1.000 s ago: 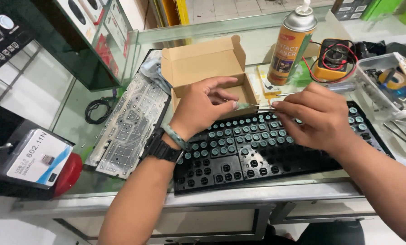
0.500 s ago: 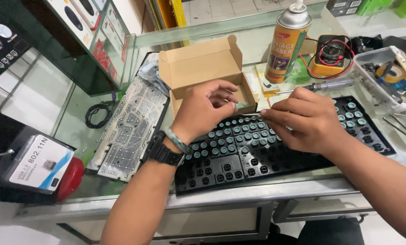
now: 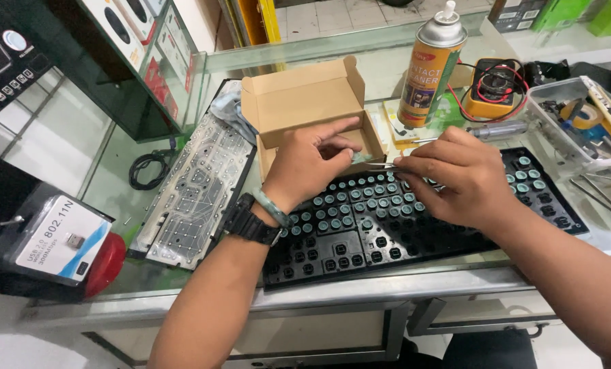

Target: The person uses tweezers to pick up small, light-blue circular components from a cardboard box and places them into the corresponding slots on a black keyboard base. The person systematically fills the key positions on the keyboard chassis with these components.

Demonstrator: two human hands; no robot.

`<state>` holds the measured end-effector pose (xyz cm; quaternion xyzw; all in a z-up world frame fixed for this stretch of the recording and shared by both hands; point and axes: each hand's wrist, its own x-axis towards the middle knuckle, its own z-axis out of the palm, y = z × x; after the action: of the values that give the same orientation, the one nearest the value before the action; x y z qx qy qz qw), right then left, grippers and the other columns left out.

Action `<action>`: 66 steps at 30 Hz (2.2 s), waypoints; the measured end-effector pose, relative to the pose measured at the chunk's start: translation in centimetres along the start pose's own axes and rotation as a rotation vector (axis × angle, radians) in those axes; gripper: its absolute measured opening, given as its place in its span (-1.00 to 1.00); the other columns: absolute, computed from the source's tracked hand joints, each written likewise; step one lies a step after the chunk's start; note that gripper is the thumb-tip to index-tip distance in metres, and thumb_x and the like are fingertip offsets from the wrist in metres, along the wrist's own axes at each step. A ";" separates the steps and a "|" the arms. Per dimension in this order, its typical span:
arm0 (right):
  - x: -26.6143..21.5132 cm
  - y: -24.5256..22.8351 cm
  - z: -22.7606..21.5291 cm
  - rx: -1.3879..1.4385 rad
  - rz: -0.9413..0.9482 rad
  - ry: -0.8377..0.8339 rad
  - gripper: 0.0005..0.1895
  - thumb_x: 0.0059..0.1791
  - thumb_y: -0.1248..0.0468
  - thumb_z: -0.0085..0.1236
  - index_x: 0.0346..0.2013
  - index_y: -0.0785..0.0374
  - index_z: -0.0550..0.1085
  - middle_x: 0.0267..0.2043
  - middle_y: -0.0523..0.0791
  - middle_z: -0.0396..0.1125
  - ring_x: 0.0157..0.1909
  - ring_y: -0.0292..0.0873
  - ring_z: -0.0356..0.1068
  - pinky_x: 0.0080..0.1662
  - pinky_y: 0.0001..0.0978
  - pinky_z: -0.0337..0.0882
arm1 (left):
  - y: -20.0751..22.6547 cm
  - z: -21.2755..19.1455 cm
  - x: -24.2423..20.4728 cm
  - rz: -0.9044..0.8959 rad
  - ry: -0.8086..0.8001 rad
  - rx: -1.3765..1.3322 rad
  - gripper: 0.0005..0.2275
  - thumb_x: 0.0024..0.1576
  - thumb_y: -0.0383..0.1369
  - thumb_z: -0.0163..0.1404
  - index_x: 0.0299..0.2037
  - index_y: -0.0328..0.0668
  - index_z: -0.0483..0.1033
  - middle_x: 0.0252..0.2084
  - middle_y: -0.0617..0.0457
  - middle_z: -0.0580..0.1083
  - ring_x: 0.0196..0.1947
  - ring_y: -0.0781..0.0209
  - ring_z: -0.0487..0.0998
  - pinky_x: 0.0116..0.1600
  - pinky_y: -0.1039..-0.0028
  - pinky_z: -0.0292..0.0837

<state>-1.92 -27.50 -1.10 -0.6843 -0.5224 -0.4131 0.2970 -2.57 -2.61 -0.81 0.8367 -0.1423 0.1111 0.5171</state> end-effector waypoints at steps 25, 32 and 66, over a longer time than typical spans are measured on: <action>-0.1 -0.1 0.2 0.029 0.102 -0.018 -0.89 -0.08 0.51 0.30 -0.35 0.26 0.62 -0.37 -0.10 0.49 -0.48 -0.04 0.31 -0.33 -0.31 0.40 | -0.1 0.2 -0.2 0.156 -0.099 -0.058 -0.67 0.10 -0.48 0.09 0.09 -0.08 0.59 -0.19 -0.02 0.68 -0.22 0.23 0.71 -0.18 0.52 0.68; -0.3 0.1 0.1 0.066 0.123 -0.034 -0.90 -0.07 0.50 0.30 -0.33 0.26 0.62 -0.38 -0.09 0.50 -0.48 -0.06 0.32 -0.34 -0.31 0.40 | -0.2 0.1 -0.1 0.164 -0.126 -0.031 -0.71 0.15 -0.43 0.07 0.10 -0.08 0.58 -0.18 -0.01 0.67 -0.23 0.25 0.70 -0.21 0.52 0.67; 2.0 -9.6 6.5 0.218 0.034 -0.370 -0.94 -0.03 0.40 0.24 -0.27 0.32 0.59 -0.32 -0.08 0.48 -0.47 -0.10 0.24 -0.34 -0.32 0.30 | -4.3 -4.8 1.6 -0.061 -0.231 0.722 -0.68 0.13 -0.22 0.10 0.10 0.03 0.61 0.12 -0.01 0.56 0.05 -0.09 0.58 0.09 0.08 0.49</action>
<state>-9.28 -18.42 -2.75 -0.7211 -0.5979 -0.2165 0.2752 0.24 3.31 -1.73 0.9759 -0.1264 0.0437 0.1726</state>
